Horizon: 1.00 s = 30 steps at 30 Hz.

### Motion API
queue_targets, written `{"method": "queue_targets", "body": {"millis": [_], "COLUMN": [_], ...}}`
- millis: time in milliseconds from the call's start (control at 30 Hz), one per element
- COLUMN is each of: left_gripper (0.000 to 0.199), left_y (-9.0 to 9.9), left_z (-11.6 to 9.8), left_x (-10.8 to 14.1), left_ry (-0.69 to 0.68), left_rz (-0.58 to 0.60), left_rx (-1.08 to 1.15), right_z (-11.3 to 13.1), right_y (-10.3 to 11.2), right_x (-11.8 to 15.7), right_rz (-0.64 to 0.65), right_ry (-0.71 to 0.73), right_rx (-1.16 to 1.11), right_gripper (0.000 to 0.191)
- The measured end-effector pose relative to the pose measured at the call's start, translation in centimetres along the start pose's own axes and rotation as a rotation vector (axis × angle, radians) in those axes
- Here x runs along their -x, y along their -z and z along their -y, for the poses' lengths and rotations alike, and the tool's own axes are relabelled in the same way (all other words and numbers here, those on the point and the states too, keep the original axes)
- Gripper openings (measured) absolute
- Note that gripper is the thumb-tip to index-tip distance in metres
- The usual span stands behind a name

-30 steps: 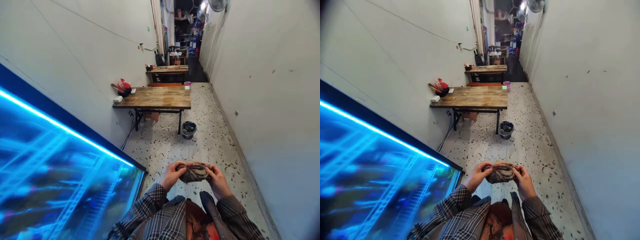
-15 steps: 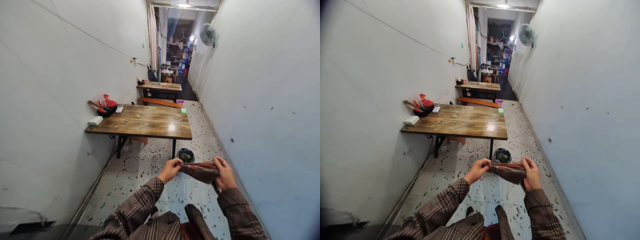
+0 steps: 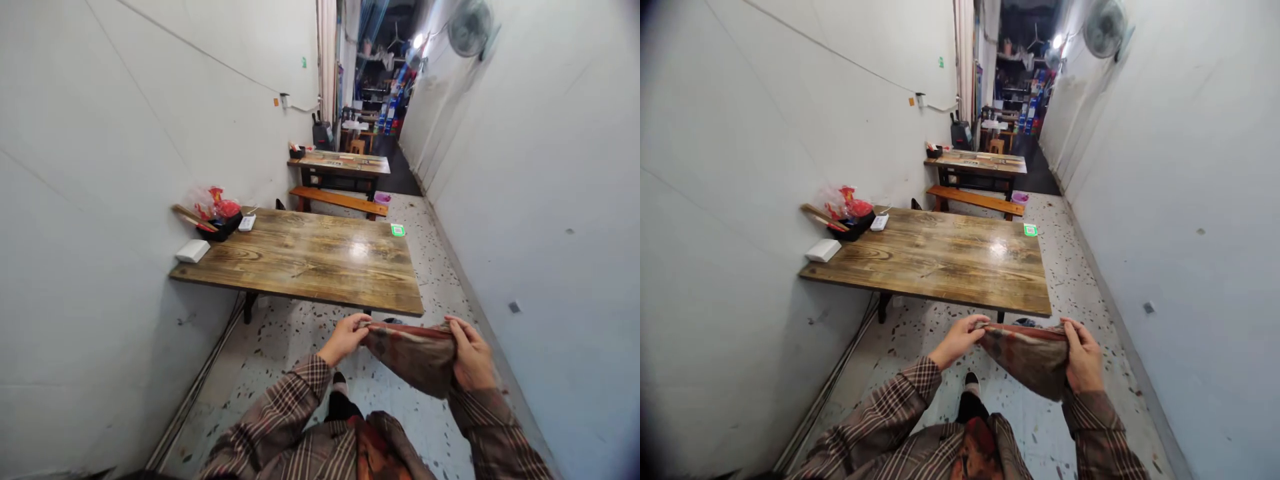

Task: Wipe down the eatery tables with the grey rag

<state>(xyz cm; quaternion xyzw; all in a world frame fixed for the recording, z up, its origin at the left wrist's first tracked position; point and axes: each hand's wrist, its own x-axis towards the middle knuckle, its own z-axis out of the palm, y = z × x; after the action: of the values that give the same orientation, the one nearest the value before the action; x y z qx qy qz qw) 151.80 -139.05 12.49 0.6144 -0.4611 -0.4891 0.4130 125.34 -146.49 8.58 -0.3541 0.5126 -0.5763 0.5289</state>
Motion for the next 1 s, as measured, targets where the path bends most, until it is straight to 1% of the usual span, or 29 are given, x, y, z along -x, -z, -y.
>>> {"method": "queue_targets", "body": {"millis": [67,100,167,200,267,333,400,433,500,533,600,667,733,800,900,967,1000], "left_gripper": [0.042,0.044,0.045,0.046,0.045,0.045,0.047,0.048,0.053,0.056,0.059,0.058,0.055,0.053,0.046,0.04,0.036], "left_y": [3.3,5.0,8.2,9.6,12.1,14.5,17.3,18.8,21.9,23.5,26.5,29.5,32.8,36.6,43.2,47.8,50.1], "left_z": [-0.6,-1.0,-1.6,-1.8,-2.2,-2.1,-1.2,-0.4,1.9,3.3,6.6,10.0,13.3,16.3,19.8,21.4,21.9], "left_x": [-1.1,-1.4,-1.5,-1.5,-1.5,-2.2,-3.4,-4.0,-4.7,-4.7,-3.9,-2.7,-1.8,-2.0,-4.1,-6.1,-7.0], "left_ry": [0.053,0.078,0.102,0.095,0.051,-0.004,-0.014,0.016,0.124,0.183,0.275,0.347,0.412,0.444,0.422,0.386,0.367], "left_rz": [-0.042,-0.088,-0.232,-0.319,-0.469,-0.561,-0.606,-0.639,-0.732,-0.78,-0.854,-0.888,-0.914,-0.928,-0.94,-0.943,-0.941], "left_rx": [0.095,0.174,0.367,0.453,0.554,0.556,0.426,0.334,0.18,0.142,0.132,0.125,0.087,0.029,-0.09,-0.193,-0.252], "right_z": [0.1,0.2,0.4,0.5,0.4,-0.4,-2.3,-3.8,-7.4,-9.3,-12.9,-15.8,-18.2,-20.5,-23.8,-25.8,-26.6], "right_y": [-5.2,-8.0,-13.8,-16.7,-22.2,-27.1,-31.1,-32.7,-34.9,-35.6,-36.5,-37.5,-39.5,-42.4,-47.6,-50.4,-51.3], "right_x": [-2.2,-3.0,-4.0,-4.2,-4.4,-4.9,-6.2,-7.2,-9.4,-10.5,-12.2,-12.4,-10.9,-8.2,-4.0,-2.5,-2.3], "right_rz": [0.102,0.173,0.333,0.416,0.571,0.717,0.838,0.878,0.941,0.975,1.043,1.108,1.129,1.132,1.157,1.215,1.235], "right_ry": [-0.049,-0.078,-0.13,-0.147,-0.168,-0.187,-0.172,-0.135,0.019,0.122,0.333,0.516,0.648,0.741,0.849,0.901,0.91], "right_rx": [-0.019,-0.034,-0.069,-0.084,-0.115,-0.138,-0.106,-0.046,0.193,0.348,0.638,0.829,0.959,1.083,1.189,1.195,1.193], "right_gripper": [0.042,0.041,0.039,0.039,0.038,0.04,0.043,0.043,0.044,0.045,0.05,0.056,0.062,0.065,0.067,0.058,0.05]}}
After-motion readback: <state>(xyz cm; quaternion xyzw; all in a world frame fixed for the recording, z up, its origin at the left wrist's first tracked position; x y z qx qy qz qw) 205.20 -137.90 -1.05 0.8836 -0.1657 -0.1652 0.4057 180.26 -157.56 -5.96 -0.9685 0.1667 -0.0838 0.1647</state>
